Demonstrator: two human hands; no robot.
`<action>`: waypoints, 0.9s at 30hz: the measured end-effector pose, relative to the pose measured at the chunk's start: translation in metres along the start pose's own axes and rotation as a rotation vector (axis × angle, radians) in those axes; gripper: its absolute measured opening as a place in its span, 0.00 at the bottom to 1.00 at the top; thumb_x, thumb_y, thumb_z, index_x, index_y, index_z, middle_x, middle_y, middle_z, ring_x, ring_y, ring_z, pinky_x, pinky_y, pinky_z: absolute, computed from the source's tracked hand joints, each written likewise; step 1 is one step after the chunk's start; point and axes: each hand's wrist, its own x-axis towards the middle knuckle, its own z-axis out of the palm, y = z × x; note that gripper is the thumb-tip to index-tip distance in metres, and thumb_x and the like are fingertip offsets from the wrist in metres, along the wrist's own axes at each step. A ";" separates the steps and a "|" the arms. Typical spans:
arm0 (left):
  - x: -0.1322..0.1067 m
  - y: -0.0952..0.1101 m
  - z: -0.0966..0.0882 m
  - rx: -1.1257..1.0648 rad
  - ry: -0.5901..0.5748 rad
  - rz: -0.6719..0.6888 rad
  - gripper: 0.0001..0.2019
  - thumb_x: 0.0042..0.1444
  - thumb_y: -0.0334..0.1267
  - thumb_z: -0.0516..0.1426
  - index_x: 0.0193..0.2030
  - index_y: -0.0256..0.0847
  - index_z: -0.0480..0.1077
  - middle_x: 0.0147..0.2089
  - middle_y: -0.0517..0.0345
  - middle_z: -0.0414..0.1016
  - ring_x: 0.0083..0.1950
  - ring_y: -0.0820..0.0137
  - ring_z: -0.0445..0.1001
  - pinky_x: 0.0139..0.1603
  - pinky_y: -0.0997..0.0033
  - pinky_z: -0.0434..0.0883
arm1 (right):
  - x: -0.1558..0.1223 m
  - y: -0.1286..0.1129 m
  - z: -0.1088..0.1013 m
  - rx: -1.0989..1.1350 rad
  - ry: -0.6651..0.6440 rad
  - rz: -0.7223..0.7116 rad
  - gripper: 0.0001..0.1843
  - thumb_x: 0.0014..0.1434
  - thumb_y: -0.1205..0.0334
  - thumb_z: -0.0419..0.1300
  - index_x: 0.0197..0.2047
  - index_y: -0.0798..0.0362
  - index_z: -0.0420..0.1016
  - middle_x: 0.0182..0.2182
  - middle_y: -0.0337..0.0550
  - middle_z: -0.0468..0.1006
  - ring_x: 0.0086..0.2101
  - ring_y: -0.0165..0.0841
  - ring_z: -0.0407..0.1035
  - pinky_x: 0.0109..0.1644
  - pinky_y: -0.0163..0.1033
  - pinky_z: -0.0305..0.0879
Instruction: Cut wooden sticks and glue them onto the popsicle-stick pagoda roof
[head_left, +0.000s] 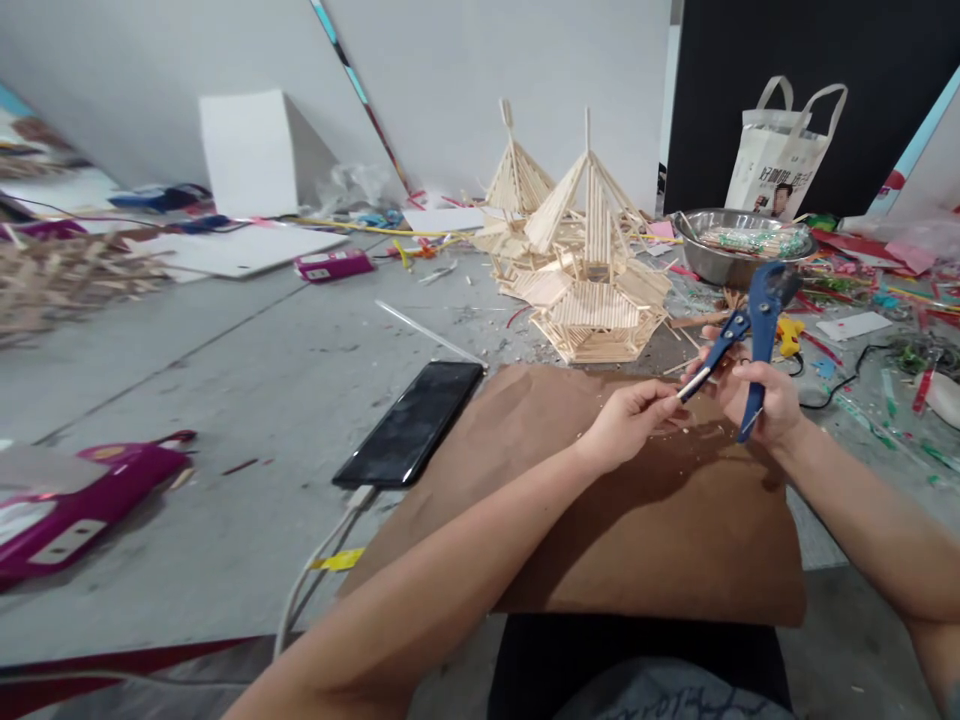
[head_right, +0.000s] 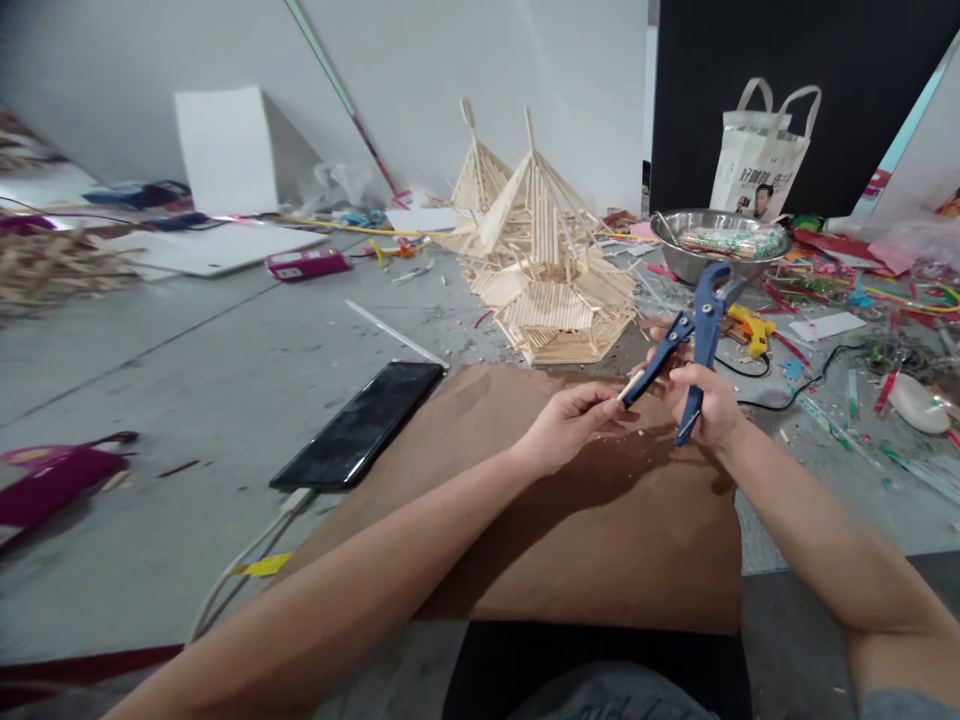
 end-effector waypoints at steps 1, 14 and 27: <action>0.001 0.001 -0.002 0.029 0.033 0.027 0.19 0.41 0.50 0.61 0.32 0.35 0.69 0.29 0.56 0.76 0.31 0.74 0.75 0.34 0.73 0.72 | 0.002 0.000 -0.004 -0.080 0.073 -0.017 0.21 0.43 0.56 0.47 0.41 0.50 0.67 0.36 0.46 0.73 0.37 0.39 0.70 0.39 0.47 0.66; -0.001 0.013 -0.022 0.183 0.256 0.224 0.15 0.48 0.49 0.57 0.28 0.37 0.64 0.19 0.64 0.67 0.17 0.81 0.64 0.19 0.80 0.64 | 0.004 0.020 -0.014 -1.138 0.102 -0.185 0.30 0.43 0.64 0.53 0.52 0.55 0.60 0.46 0.53 0.69 0.45 0.43 0.64 0.51 0.46 0.59; 0.001 0.004 -0.021 0.184 0.167 0.129 0.11 0.48 0.42 0.58 0.26 0.37 0.63 0.19 0.64 0.67 0.15 0.80 0.65 0.16 0.81 0.64 | 0.004 0.026 -0.007 -1.261 -0.162 -0.249 0.32 0.43 0.64 0.55 0.53 0.61 0.59 0.47 0.56 0.67 0.47 0.43 0.62 0.53 0.44 0.57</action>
